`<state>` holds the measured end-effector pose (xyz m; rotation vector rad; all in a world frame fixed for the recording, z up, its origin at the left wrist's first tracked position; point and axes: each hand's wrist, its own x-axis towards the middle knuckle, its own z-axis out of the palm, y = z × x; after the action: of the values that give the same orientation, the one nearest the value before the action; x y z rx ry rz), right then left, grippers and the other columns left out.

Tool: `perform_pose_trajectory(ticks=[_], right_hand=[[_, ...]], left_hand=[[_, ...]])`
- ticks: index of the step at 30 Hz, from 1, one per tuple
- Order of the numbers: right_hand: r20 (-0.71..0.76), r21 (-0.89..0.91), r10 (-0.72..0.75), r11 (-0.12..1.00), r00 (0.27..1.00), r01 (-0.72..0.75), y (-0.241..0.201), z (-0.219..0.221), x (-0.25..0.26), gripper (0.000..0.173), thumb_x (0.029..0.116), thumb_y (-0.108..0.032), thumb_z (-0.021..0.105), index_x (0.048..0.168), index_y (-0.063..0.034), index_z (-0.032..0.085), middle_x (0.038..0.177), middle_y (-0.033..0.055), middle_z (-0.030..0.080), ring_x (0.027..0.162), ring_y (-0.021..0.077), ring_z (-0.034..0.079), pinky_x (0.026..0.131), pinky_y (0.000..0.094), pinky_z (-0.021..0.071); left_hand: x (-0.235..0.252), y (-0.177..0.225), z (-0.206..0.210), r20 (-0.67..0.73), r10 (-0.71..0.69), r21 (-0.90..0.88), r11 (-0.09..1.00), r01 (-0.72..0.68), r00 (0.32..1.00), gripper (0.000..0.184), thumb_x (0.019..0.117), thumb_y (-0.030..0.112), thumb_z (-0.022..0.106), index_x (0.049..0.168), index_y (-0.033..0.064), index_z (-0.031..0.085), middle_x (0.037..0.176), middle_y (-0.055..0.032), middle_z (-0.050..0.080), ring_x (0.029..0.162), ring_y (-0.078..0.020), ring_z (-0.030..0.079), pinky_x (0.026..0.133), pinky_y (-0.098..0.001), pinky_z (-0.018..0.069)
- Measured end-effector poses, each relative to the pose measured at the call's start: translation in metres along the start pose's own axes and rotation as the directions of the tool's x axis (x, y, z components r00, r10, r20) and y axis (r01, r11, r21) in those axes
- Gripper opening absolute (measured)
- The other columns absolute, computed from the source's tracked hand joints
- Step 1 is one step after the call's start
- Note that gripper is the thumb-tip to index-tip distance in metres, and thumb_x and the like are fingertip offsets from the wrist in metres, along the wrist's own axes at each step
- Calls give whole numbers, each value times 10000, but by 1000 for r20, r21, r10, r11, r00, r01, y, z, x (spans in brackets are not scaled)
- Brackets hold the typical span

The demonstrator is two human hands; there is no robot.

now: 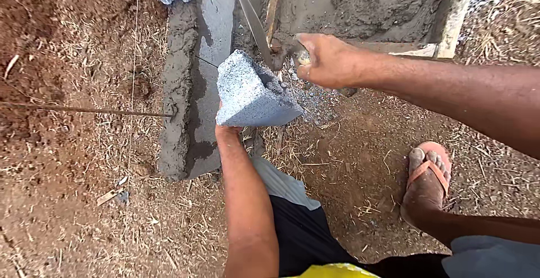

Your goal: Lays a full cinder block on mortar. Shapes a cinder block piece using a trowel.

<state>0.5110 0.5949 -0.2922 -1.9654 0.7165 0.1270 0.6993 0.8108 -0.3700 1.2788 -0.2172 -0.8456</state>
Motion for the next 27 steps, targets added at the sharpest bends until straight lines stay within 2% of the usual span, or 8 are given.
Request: perform_pose_trajectory(ticks=[3, 5, 11, 14, 17, 22, 26, 27], right_hand=[[103, -39, 59, 998, 993, -56, 25, 20, 5, 272, 1007, -169, 616, 1267, -108, 565, 900, 134, 631, 644, 262, 630, 556, 471, 540], [135, -86, 77, 994, 988, -65, 34, 23, 6, 275, 1009, -180, 622, 1264, -89, 574, 949, 149, 645, 761, 297, 657, 658, 522, 548], [-39, 11, -28, 1000, 999, 28, 0, 1, 1, 293, 997, -193, 631, 1269, -114, 555, 896, 109, 630, 622, 231, 624, 551, 451, 547], [14, 21, -6, 1000, 1000, 5, 11, 14, 3, 311, 995, -162, 627, 1289, -94, 553, 926, 137, 636, 655, 259, 639, 580, 476, 556], [126, -31, 90, 996, 988, -87, 32, 25, 6, 288, 1022, -189, 612, 1285, -83, 560, 897, 158, 631, 632, 281, 628, 566, 486, 545], [1, -14, 29, 999, 1000, -29, 9, 1, 4, 338, 1007, -194, 621, 1321, -97, 545, 905, 137, 635, 629, 259, 628, 566, 476, 548], [16, 45, 6, 999, 1000, -7, 4, 9, 3, 328, 994, -156, 627, 1308, -101, 549, 897, 137, 632, 603, 254, 618, 539, 462, 543], [72, 48, 42, 998, 997, -45, 10, 15, 5, 314, 996, -142, 626, 1297, -94, 551, 885, 149, 625, 592, 262, 606, 534, 462, 533]], left_hand=[[1, 0, -1, 16, -6, 33, 999, 5, 1000, 489, 1098, 197, 68, 1060, 184, 555, 841, 68, 660, 809, -3, 639, 727, -213, 562], [-1, 2, 0, 16, 1, 56, 998, -2, 1000, 455, 1097, 161, 77, 1086, 175, 532, 859, 72, 634, 823, 4, 618, 741, -207, 547], [-9, 11, 17, -79, 1, 105, 994, 7, 997, 397, 1110, 123, 123, 1095, 154, 518, 843, 79, 617, 797, 32, 603, 732, -173, 538], [-12, 13, 19, -51, 2, 111, 994, 4, 999, 394, 1105, 95, 117, 1116, 137, 508, 864, 74, 601, 812, 40, 584, 742, -156, 519], [-7, 9, 11, -45, -12, 69, 998, 15, 999, 451, 1116, 189, 79, 1079, 168, 529, 837, 75, 633, 798, 21, 616, 718, -183, 545], [-7, 8, 13, -70, 12, 81, 997, -7, 997, 415, 1108, 121, 118, 1058, 162, 528, 814, 86, 629, 783, 35, 615, 714, -175, 546], [2, 12, 8, -6, -88, 96, 991, 88, 996, 438, 1128, 188, 88, 1254, 108, 500, 996, 17, 610, 912, -11, 587, 830, -212, 523], [1, 14, 10, -31, -82, 99, 991, 85, 996, 448, 1127, 200, 73, 1219, 122, 504, 956, 32, 613, 877, 4, 591, 795, -194, 527]])
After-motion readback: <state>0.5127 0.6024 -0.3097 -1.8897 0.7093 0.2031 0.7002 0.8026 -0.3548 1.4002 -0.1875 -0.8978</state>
